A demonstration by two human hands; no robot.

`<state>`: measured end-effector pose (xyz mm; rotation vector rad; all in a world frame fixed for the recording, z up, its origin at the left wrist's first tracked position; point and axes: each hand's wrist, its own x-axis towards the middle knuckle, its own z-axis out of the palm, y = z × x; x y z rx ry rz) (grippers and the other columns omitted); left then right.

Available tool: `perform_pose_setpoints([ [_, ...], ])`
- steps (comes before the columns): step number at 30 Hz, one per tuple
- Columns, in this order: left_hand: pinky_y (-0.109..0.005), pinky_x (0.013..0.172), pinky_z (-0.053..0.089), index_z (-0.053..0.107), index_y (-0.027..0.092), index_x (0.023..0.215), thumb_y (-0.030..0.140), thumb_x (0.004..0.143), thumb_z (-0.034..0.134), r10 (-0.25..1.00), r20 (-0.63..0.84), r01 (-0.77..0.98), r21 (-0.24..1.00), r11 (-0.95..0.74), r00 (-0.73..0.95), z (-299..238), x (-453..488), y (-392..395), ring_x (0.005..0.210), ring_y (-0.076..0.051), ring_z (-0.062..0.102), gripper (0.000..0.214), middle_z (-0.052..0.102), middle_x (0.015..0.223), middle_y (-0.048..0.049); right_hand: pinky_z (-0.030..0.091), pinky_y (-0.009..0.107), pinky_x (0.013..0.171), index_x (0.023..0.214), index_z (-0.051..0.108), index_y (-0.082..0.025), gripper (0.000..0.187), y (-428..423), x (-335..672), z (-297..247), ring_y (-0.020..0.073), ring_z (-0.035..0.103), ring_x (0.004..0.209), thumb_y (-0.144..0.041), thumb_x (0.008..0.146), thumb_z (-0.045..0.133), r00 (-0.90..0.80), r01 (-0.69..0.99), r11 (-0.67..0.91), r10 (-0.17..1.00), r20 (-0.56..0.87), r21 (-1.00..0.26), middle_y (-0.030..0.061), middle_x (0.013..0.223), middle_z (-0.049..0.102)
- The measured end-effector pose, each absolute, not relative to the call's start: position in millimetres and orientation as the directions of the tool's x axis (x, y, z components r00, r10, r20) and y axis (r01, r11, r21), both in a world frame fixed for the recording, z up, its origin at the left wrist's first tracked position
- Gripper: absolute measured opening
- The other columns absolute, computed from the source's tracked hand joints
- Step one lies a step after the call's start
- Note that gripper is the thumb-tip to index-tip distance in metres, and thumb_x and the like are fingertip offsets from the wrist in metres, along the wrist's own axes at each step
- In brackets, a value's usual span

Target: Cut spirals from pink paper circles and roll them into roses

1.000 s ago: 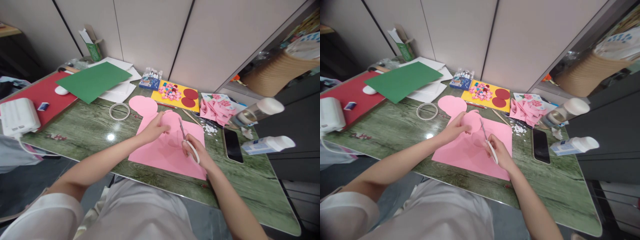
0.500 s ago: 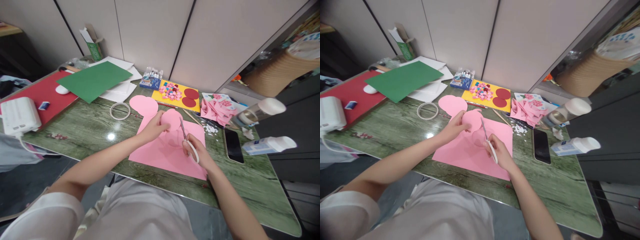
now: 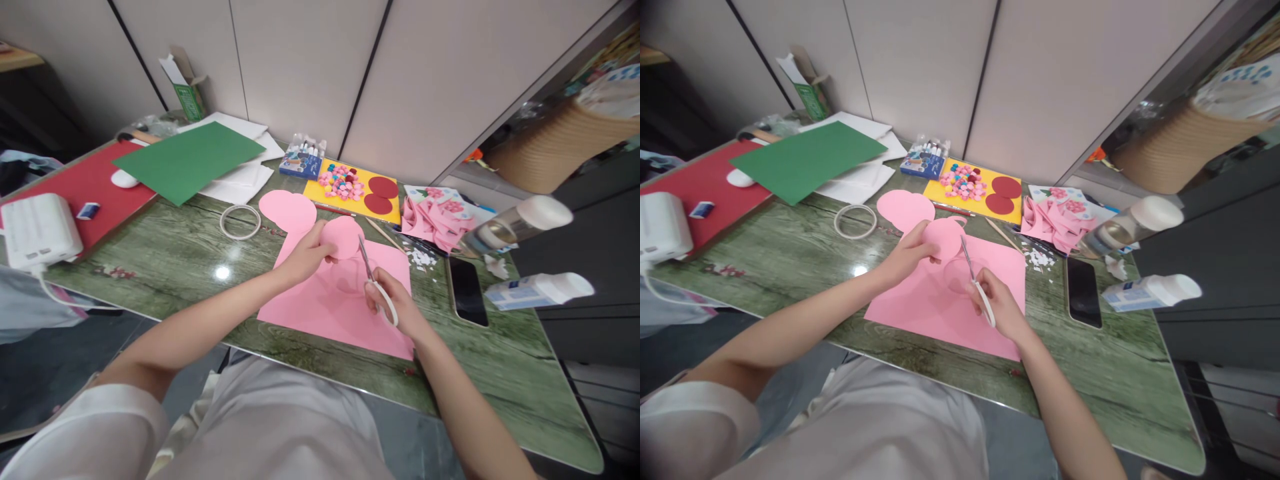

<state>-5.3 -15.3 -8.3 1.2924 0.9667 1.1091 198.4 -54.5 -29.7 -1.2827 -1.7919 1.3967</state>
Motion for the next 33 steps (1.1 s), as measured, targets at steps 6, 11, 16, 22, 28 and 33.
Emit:
perform_pose_setpoints([
  [6,-0.021,0.058,0.043,0.046,0.015,0.087,0.010,0.068,0.043,0.954,0.017,-0.072,0.997,0.005,0.299,-7.2,-6.4,-16.6,0.060,-0.007,0.050,0.020,0.048,0.074,0.0030,0.035,0.025,0.054,0.073,0.035,-0.022,0.025,-55.2,196.7,-28.4,0.0112,0.044,0.050,-0.041,0.085,0.045,-0.407,0.373,0.033,0.904,-0.131,-0.927,-0.0052,0.054,0.049],
  [11,-0.021,0.058,0.044,0.046,0.016,0.094,0.010,0.068,0.043,0.954,0.009,-0.067,0.998,0.012,0.301,-8.7,-6.4,-15.1,0.060,-0.007,0.050,0.026,0.049,0.076,0.0025,0.035,0.024,0.054,0.073,0.035,-0.022,0.025,-56.3,195.2,-26.8,0.0111,0.044,0.050,-0.042,0.085,0.044,-0.394,0.383,0.034,0.910,-0.130,-0.923,-0.0051,0.054,0.049],
  [16,-0.020,0.056,0.043,0.046,0.016,0.085,0.010,0.067,0.044,0.964,0.034,-0.079,0.997,-0.014,0.263,-10.4,-5.1,-14.4,0.062,-0.007,0.049,0.019,0.047,0.075,0.0027,0.035,0.024,0.054,0.073,0.035,-0.022,0.025,-55.7,195.5,-27.7,0.0108,0.043,0.049,-0.041,0.085,0.045,-0.399,0.374,0.036,0.908,-0.126,-0.927,-0.0054,0.054,0.048],
  [22,-0.019,0.055,0.043,0.044,0.016,0.075,0.009,0.066,0.044,0.976,0.050,-0.080,0.996,-0.034,0.212,-9.0,-4.7,-14.2,0.063,-0.007,0.046,0.011,0.044,0.071,0.0030,0.035,0.024,0.052,0.072,0.036,-0.022,0.026,-54.9,196.9,-29.6,0.0105,0.043,0.048,-0.043,0.084,0.046,-0.402,0.367,0.029,0.906,-0.131,-0.930,-0.0055,0.053,0.048],
  [28,-0.019,0.056,0.042,0.045,0.016,0.078,0.010,0.068,0.044,0.979,0.054,-0.074,0.996,-0.040,0.198,-9.3,-4.9,-14.9,0.064,-0.007,0.046,0.011,0.044,0.075,0.0023,0.036,0.024,0.052,0.072,0.035,-0.022,0.027,-55.0,196.0,-28.6,0.0107,0.044,0.048,-0.042,0.084,0.046,-0.398,0.370,0.022,0.907,-0.137,-0.929,-0.0054,0.053,0.048],
  [33,-0.019,0.054,0.043,0.045,0.016,0.090,0.021,0.070,0.053,0.978,0.061,-0.019,0.998,-0.058,0.199,-13.8,-3.8,-15.4,0.070,-0.008,0.049,0.022,0.050,0.087,-0.0007,0.036,0.025,0.051,0.072,0.035,-0.022,0.027,-55.1,196.2,-29.0,0.0110,0.044,0.048,-0.043,0.084,0.046,-0.398,0.375,0.021,0.906,-0.140,-0.927,-0.0051,0.053,0.048],
])
